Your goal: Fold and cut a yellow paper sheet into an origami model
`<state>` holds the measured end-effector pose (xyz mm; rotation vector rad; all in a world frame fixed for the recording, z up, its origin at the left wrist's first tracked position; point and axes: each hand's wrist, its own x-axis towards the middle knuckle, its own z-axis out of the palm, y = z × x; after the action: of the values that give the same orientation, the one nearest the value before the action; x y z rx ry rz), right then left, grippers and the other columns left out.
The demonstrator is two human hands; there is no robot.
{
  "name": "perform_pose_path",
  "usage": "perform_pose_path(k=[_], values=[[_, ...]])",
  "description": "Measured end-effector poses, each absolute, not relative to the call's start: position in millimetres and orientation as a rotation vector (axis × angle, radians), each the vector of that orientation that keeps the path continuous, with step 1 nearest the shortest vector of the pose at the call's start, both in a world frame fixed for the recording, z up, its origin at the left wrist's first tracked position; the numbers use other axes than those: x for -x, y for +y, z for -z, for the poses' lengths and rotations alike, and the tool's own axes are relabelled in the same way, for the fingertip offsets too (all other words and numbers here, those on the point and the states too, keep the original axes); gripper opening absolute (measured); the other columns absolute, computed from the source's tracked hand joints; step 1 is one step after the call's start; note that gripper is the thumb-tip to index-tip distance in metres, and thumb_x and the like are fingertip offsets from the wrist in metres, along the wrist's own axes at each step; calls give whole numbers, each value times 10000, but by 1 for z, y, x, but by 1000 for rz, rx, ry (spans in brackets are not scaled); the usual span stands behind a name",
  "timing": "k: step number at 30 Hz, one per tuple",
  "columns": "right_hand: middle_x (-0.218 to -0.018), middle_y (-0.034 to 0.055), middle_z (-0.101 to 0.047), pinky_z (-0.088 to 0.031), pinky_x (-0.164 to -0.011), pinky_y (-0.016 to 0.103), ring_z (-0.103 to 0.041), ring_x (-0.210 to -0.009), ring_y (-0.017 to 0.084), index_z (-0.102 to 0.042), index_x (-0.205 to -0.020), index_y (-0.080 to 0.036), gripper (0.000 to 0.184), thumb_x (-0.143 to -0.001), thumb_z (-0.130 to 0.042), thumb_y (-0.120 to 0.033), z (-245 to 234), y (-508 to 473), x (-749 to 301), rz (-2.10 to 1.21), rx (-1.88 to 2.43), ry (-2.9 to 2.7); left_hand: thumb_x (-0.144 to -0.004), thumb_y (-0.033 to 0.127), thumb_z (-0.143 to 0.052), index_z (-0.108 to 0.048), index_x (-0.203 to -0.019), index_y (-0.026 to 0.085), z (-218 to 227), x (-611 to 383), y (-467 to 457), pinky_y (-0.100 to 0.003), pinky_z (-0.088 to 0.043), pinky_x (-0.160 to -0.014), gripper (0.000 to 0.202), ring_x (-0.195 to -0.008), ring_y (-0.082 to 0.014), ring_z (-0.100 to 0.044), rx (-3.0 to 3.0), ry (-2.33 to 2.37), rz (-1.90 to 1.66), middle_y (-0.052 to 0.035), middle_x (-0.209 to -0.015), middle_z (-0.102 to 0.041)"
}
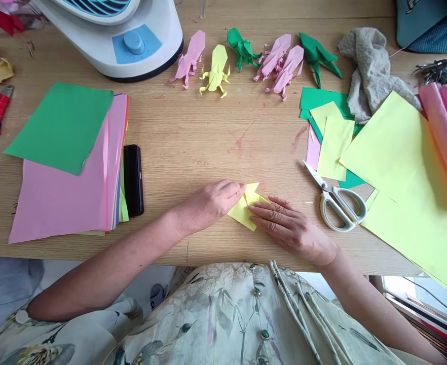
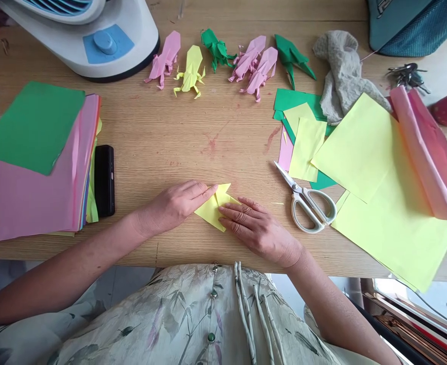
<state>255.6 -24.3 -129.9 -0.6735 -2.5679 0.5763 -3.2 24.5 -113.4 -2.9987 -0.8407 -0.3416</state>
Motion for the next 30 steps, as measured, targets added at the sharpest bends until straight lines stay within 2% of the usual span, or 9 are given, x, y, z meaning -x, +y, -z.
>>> perform_pose_path(k=[6, 9, 13, 19, 24, 30], values=[[-1487, 200, -462, -492, -1060, 464, -467, -1364, 280, -576, -1324, -137, 389, -939, -540, -100, 130, -27, -254, -567, 878, -2474, -979, 27, -374, -528, -1272, 51, 112, 3, 25, -285, -545, -793, 332, -886, -170, -632, 3000, -831, 325, -80, -951, -666], [-1499, 181, -453, -469, -1068, 512, -437, -1381, 302, -574, -1327, -173, 405, -925, -579, -128, 130, -25, -253, -547, 933, -2451, -969, 22, -395, -517, -1290, 38, 112, 4, 25, -287, -539, -784, 345, -895, -179, -635, 3008, -816, 320, -96, -970, -664], [-1449, 172, -520, -438, -1086, 530, -493, -1331, 274, -453, -1433, -167, 509, -937, -564, -140, 129, -21, -250, -527, 928, -2480, -977, 26, -361, -512, -1293, 35, 112, 4, 25, -300, -540, -798, 350, -907, -184, -635, 3027, -818, 313, -101, -968, -662], [-1431, 148, -548, -430, -1090, 498, -494, -1333, 264, -561, -1326, -152, 395, -931, -566, -140, 129, -20, -249, -514, 910, -2502, -980, 33, -351, -504, -1298, 62, 112, 4, 25, -282, -539, -797, 354, -898, -168, -631, 2976, -810, 263, -87, -973, -668], [-1432, 143, -550, -410, -1103, 506, -521, -1313, 257, -564, -1338, -164, 397, -942, -547, -143, 128, -20, -250, -531, 909, -2519, -975, 24, -354, -516, -1286, 42, 112, 4, 25, -294, -538, -784, 352, -885, -180, -630, 2984, -791, 280, -93, -963, -662], [-1422, 138, -562, -441, -1067, 490, -530, -1308, 268, -559, -1360, -178, 409, -953, -526, -147, 127, -19, -251, -571, 883, -2507, -976, 32, -378, -522, -1272, 44, 111, 4, 25, -295, -537, -773, 330, -884, -179, -634, 2999, -787, 288, -92, -957, -662]])
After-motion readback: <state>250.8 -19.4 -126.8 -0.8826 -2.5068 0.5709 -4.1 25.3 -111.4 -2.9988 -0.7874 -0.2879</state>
